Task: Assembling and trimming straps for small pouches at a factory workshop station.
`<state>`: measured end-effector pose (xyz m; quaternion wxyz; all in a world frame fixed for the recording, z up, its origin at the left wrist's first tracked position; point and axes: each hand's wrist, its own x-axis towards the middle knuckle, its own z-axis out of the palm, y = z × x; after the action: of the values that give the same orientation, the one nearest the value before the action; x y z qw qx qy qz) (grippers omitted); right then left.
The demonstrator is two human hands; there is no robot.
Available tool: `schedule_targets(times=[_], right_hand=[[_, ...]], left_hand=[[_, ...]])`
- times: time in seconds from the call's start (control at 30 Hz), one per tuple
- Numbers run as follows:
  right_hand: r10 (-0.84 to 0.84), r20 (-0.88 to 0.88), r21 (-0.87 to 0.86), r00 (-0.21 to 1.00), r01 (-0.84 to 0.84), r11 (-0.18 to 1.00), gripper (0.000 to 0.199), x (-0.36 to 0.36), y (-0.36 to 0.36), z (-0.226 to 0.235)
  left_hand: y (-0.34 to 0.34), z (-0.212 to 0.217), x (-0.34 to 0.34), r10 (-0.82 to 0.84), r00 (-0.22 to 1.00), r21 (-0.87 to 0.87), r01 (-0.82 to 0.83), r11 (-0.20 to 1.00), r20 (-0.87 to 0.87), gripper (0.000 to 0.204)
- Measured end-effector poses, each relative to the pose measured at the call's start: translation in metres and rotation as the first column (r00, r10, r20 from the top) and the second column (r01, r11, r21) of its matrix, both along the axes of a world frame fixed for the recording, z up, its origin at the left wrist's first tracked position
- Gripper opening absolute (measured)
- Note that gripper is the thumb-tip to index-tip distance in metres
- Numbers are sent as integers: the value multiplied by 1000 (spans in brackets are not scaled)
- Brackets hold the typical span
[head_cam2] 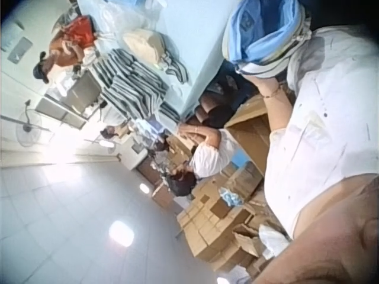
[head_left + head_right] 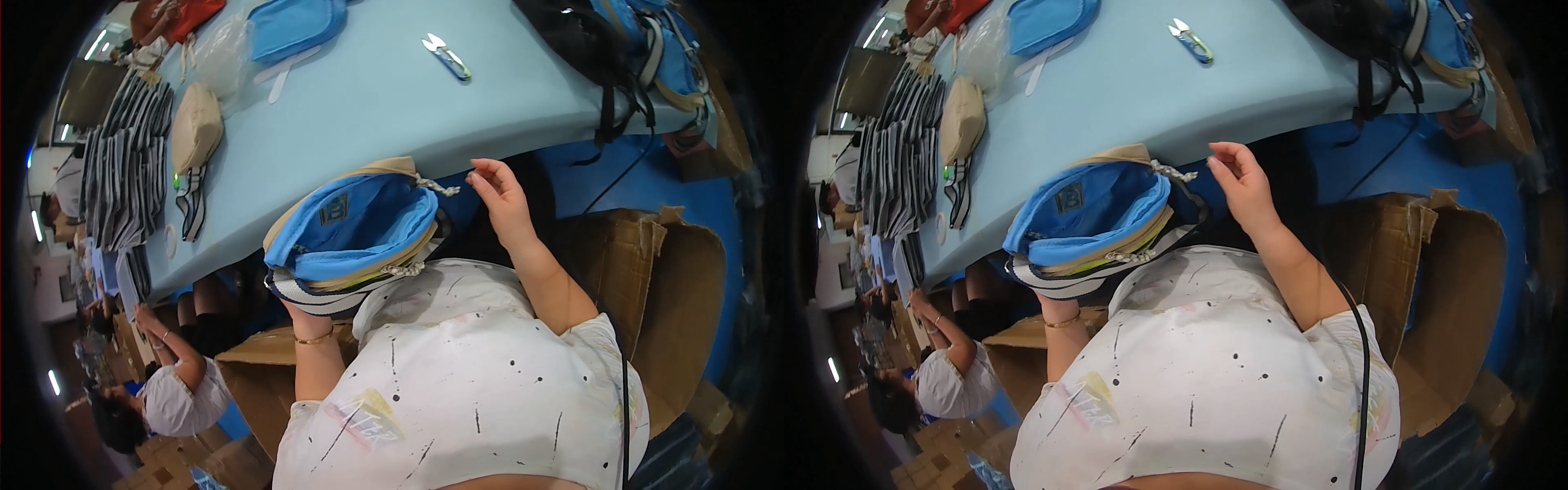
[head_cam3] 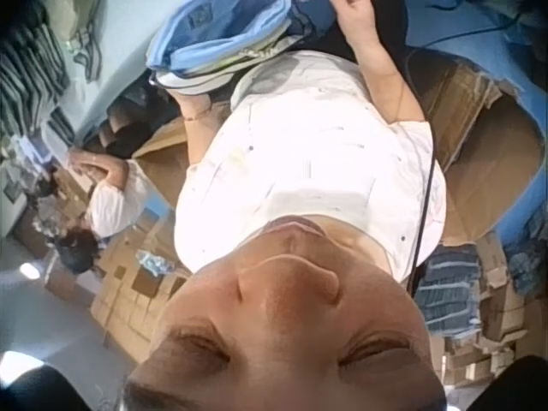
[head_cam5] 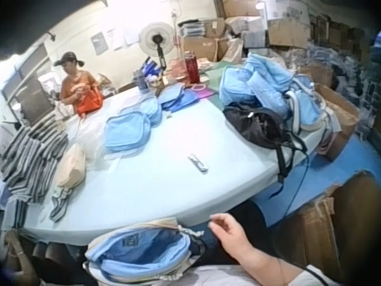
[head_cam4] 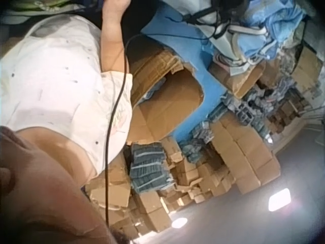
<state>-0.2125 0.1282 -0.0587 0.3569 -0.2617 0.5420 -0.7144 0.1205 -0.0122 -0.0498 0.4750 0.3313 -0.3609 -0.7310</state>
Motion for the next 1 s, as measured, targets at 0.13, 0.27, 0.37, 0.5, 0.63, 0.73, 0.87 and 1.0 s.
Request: schedule_targets(times=[0.13, 0.27, 0.37, 0.5, 0.63, 0.73, 0.87, 1.0], right_hand=[[291, 568, 57, 770, -390, 919, 55, 12, 4, -3], [546, 583, -246, 601, -510, 824, 66, 26, -1, -5], [538, 573, -213, 619, -521, 827, 60, 29, -10, -5], [257, 552, 141, 793, -393, 909, 47, 29, -17, -3], [-97, -201, 99, 975, 118, 988, 49, 38, -14, -9], [108, -501, -121, 859, -193, 974, 44, 40, -9, 20], [135, -616, -170, 776, -299, 939, 35, 53, -26, 41], [89, -694, -153, 715, -268, 951, 27, 48, -31, 49]], left_hand=[[-3, 0, 0, -236, 909, 38, 265, 964, -343, 53], [0, 11, -12, -96, 920, 40, 121, 992, -379, 54], [-4, 5, -15, 62, 976, 245, -9, 970, -211, 40], [13, 31, -45, 152, 988, 245, -152, 958, 20, 42], [26, 48, -62, 92, 994, 73, -97, 993, 57, 44], [34, 47, -67, 84, 992, 129, -96, 987, 93, 40], [43, 55, -79, 46, 986, 111, -64, 992, 161, 37], [48, 56, -78, 25, 983, 51, -35, 998, 181, 35]])
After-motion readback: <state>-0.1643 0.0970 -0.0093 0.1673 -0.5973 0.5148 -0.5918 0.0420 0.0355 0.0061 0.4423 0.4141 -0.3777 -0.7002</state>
